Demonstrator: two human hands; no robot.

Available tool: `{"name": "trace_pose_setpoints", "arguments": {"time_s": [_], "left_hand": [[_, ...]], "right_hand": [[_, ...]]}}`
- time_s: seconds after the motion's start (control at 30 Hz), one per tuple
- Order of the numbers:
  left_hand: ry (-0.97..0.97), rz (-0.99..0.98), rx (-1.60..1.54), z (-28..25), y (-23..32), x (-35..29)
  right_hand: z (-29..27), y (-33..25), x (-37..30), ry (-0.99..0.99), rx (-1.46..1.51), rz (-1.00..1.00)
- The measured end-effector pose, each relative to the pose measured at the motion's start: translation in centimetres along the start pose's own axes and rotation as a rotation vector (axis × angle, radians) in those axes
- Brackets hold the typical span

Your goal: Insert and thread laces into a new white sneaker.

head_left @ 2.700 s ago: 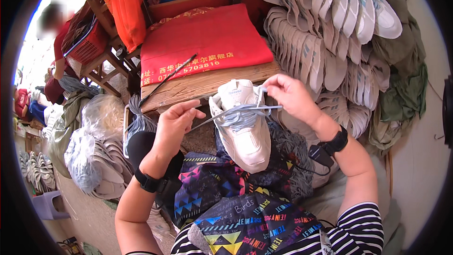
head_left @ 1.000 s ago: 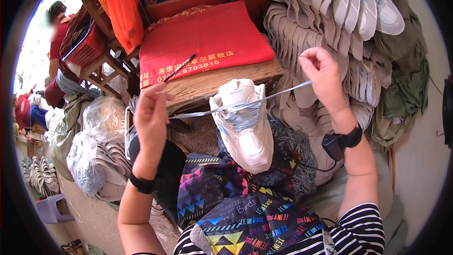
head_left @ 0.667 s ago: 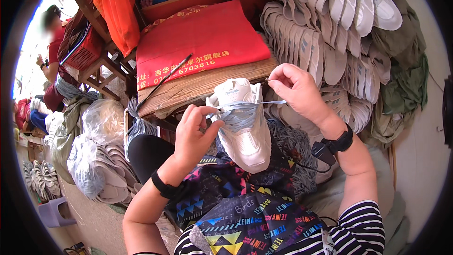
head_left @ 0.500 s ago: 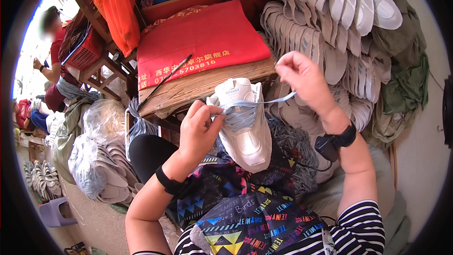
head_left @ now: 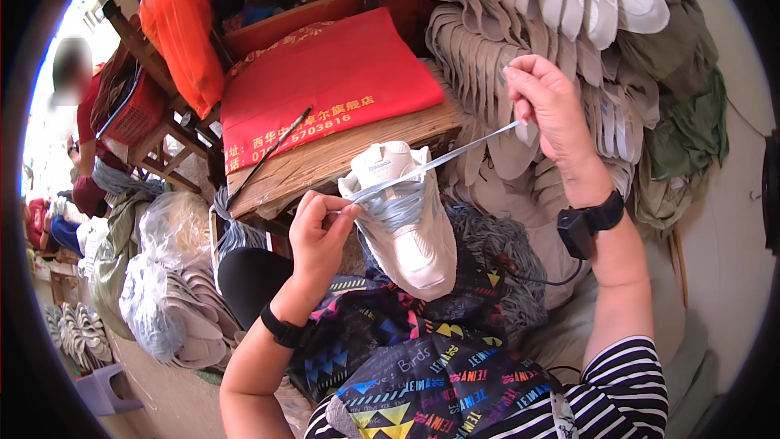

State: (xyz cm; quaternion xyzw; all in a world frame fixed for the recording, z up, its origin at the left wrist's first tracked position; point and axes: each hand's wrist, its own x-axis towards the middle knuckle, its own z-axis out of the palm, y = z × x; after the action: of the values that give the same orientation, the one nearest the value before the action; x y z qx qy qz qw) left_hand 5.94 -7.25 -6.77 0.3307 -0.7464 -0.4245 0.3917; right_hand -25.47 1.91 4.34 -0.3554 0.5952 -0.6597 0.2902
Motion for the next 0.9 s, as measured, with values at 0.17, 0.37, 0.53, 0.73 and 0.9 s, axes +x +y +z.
{"name": "trace_pose_setpoints", "arguments": {"time_s": [0.17,0.37,0.53,0.73,0.9], "left_hand": [[0.008,0.382,0.332,0.0,1.0,0.9],[0.019,0.539,0.666,0.2,0.6,1.3],[-0.002,0.571,0.723,0.5,0.2,0.9],[-0.071,0.496,0.591,0.5,0.6,0.4],[-0.044,0.084,0.213,-1.8,0.8,-0.3]], "right_hand": [[1.0,-0.2,-0.4,-0.019,0.062,0.019],[2.1,-1.2,0.7,-0.043,0.115,-0.061],[2.0,-3.1,1.7,-0.024,0.175,-0.183],[-1.1,-4.8,2.2,0.163,0.281,-0.49],[-1.1,-3.9,1.3,0.085,0.129,-0.341]]}}
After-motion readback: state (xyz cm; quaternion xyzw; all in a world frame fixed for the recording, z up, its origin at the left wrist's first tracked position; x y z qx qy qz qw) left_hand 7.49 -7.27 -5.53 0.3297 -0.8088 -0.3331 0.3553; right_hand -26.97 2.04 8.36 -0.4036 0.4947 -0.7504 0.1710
